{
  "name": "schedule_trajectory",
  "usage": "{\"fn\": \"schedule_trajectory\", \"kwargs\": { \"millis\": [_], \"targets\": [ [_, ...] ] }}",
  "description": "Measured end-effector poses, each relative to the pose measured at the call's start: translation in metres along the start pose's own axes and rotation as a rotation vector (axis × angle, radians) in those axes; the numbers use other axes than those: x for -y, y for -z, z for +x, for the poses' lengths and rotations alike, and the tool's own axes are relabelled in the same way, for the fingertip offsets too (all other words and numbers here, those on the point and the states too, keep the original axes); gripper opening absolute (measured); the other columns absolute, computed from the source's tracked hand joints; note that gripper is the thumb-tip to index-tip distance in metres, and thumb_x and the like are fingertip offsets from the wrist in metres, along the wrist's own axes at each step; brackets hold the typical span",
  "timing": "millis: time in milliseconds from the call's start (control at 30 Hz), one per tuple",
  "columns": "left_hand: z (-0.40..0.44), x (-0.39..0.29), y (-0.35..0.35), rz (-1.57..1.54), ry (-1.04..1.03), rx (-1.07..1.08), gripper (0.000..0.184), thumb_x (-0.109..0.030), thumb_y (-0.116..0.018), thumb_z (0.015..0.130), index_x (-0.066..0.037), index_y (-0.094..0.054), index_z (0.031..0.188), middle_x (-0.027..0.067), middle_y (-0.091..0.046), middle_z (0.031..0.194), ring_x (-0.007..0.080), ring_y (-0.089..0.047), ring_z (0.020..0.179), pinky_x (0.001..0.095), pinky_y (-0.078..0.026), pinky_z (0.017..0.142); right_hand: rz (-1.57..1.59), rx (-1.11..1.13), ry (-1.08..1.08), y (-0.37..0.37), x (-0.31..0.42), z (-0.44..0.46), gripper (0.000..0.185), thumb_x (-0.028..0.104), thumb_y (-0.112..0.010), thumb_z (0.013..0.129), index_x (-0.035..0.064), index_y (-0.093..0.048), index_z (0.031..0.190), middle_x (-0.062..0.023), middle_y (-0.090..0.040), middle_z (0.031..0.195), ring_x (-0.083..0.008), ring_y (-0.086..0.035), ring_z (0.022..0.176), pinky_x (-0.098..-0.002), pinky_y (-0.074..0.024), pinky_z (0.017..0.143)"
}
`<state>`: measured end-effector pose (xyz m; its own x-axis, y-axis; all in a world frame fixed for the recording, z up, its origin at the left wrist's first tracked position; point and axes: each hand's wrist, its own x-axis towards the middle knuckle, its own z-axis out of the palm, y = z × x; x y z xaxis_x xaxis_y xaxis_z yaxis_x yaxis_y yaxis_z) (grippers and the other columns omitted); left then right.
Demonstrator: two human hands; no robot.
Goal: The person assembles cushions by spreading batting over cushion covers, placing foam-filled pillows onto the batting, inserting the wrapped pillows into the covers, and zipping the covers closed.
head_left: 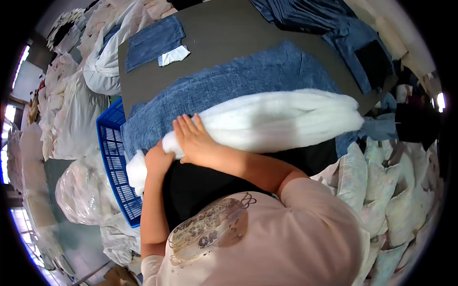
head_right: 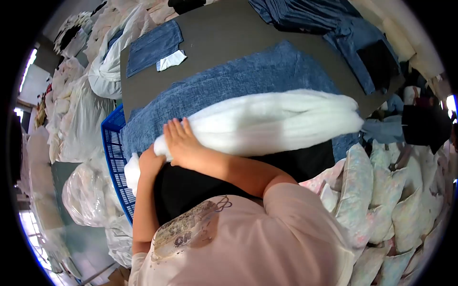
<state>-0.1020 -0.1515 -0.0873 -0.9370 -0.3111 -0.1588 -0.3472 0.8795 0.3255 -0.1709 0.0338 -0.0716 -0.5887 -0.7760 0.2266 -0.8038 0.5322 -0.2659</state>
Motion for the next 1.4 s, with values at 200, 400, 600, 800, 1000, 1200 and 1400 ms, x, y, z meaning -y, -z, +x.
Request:
{"fn": "schedule_trajectory", "kwargs": {
  "millis": [200,400,600,800,1000,1200,1400],
  "targets": [
    [-0.038,-0.005,0.038,-0.180,-0.339,-0.175,0.064,-0.019,-0.078,0.067,-0.003,-0.056,0.125,0.0204,-0.068,0.104,0.0403,-0.064,0.096,0.0462,-0.049,0.085,0.178,0.439,0.096,0.027,-0.030,0.018,0.042,0.026,-0.070,0.076,0.0007,-0.068,0.109,-0.0175,-0.071,0.102,-0.0327,-0.067,0.100,-0.0527,-0.0407,0.102],
    [-0.057,-0.008,0.050,-0.042,-0.500,-0.231,0.064,-0.017,-0.079,0.067,-0.004,-0.057,0.126,0.0185,-0.067,0.108,0.0383,-0.063,0.097,0.0460,-0.049,0.085,0.182,-0.021,0.334,0.066,-0.024,0.009,0.015,0.016,-0.063,0.079,0.0096,-0.071,0.090,-0.0122,-0.072,0.085,-0.0314,-0.070,0.082,-0.0446,-0.0521,0.075],
    [-0.060,0.003,0.026,-0.080,-0.391,-0.370,0.028,-0.007,-0.067,0.071,-0.006,-0.062,0.098,0.0174,-0.066,0.083,0.0388,-0.063,0.078,0.0472,-0.048,0.070,0.523,0.542,0.013,0.086,-0.001,-0.012,0.029,0.027,-0.073,0.079,0.0067,-0.069,0.099,-0.0149,-0.071,0.092,-0.0331,-0.069,0.090,-0.0453,-0.0527,0.079],
    [-0.067,0.010,0.015,0.009,-0.578,-0.534,0.025,-0.008,-0.068,0.069,-0.003,-0.057,0.091,0.0116,-0.060,0.079,0.0345,-0.058,0.077,0.0443,-0.044,0.074,-0.006,0.371,0.118,0.128,0.006,-0.028,0.026,0.007,-0.063,0.069,-0.0028,-0.063,0.093,-0.0194,-0.069,0.077,-0.0360,-0.069,0.071,-0.0442,-0.0544,0.065],
    [-0.048,0.000,0.000,-0.077,-0.407,-0.318,0.035,-0.020,-0.073,0.072,-0.003,-0.054,0.095,0.0151,-0.067,0.074,0.0353,-0.066,0.067,0.0467,-0.050,0.065,-0.509,0.256,-0.185,0.043,-0.036,0.027,0.051,0.011,-0.057,0.081,-0.0100,-0.053,0.128,-0.0170,-0.073,0.087,-0.0304,-0.072,0.076,-0.0421,-0.0555,0.066],
    [-0.053,0.011,-0.009,-0.044,-0.464,-0.305,0.033,-0.023,-0.071,0.077,-0.002,-0.054,0.096,0.0150,-0.066,0.067,0.0336,-0.066,0.061,0.0443,-0.053,0.058,-0.891,0.335,-0.408,-0.066,-0.044,0.044,0.056,0.011,-0.052,0.090,-0.0205,-0.041,0.135,-0.0248,-0.070,0.104,-0.0361,-0.070,0.086,-0.0555,-0.0504,0.074],
    [-0.129,0.034,0.001,-0.051,-0.421,-0.194,0.025,-0.019,-0.065,0.080,-0.003,-0.053,0.095,0.0135,-0.064,0.060,0.0323,-0.065,0.054,0.0439,-0.050,0.049,-1.042,0.622,-0.226,-0.053,-0.022,0.049,0.047,0.012,-0.049,0.093,-0.0152,-0.050,0.132,-0.0303,-0.060,0.127,-0.0354,-0.068,0.099,-0.0541,-0.0514,0.078]
  ]
}}
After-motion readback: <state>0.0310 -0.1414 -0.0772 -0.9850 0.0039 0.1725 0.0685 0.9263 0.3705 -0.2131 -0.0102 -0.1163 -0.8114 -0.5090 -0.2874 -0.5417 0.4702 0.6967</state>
